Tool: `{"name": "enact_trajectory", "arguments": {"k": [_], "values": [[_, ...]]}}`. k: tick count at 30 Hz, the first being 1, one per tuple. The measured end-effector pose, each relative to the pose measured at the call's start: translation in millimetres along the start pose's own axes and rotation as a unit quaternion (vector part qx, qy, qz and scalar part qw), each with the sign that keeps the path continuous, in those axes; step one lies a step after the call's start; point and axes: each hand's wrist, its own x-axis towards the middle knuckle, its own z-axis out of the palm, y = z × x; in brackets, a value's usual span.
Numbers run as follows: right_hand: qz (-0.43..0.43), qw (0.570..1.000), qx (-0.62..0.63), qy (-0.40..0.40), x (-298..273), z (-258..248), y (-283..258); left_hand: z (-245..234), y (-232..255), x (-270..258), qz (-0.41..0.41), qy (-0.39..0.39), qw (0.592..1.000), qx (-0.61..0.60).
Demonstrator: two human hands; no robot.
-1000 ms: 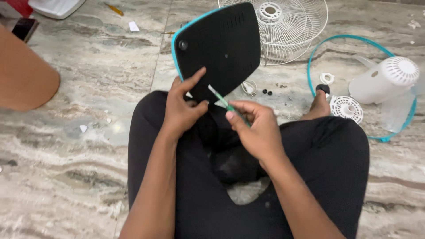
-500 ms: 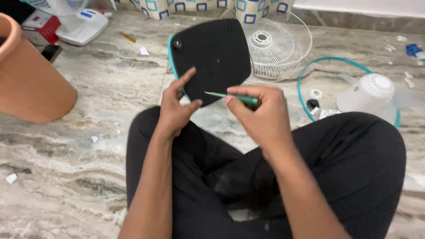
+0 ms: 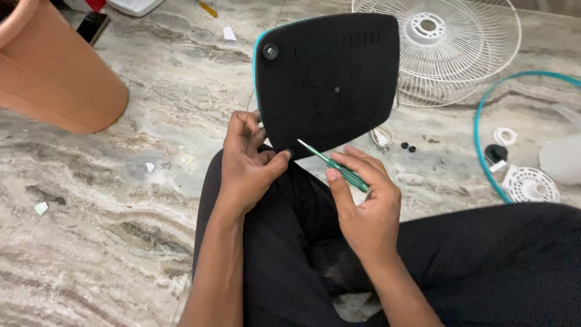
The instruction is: The person attaches rubber feet to the base of a disassembled electric fan using a screwdriver. They insert screws through the feet into the base and tighten them.
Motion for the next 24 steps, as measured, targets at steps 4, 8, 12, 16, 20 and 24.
{"name": "enact_trajectory", "arguments": {"k": [4, 8, 12, 16, 20, 24], "values": [[0.126, 0.980, 0.140, 0.067, 4, 26, 17, -11, 0, 0, 0.000, 0.000, 0.999, -0.032], [0.122, 0.979, 0.161, 0.011, 3, 41, 28, -35, -3, -3, 0.003, -0.005, 1.000, 0.019], [0.079, 0.992, 0.094, -0.021, -5, 51, 29, -57, -6, -10, -0.020, -0.020, 0.997, 0.078], [0.070, 0.993, 0.083, -0.044, -3, 52, 29, -61, -2, -12, 0.002, -0.019, 0.994, 0.103], [0.102, 0.992, 0.058, -0.038, -2, 53, 19, -61, 6, -10, -0.001, -0.044, 0.988, 0.147], [0.136, 0.988, 0.066, -0.037, -6, 51, 2, -61, 10, -11, -0.022, -0.050, 0.989, 0.140]]}}
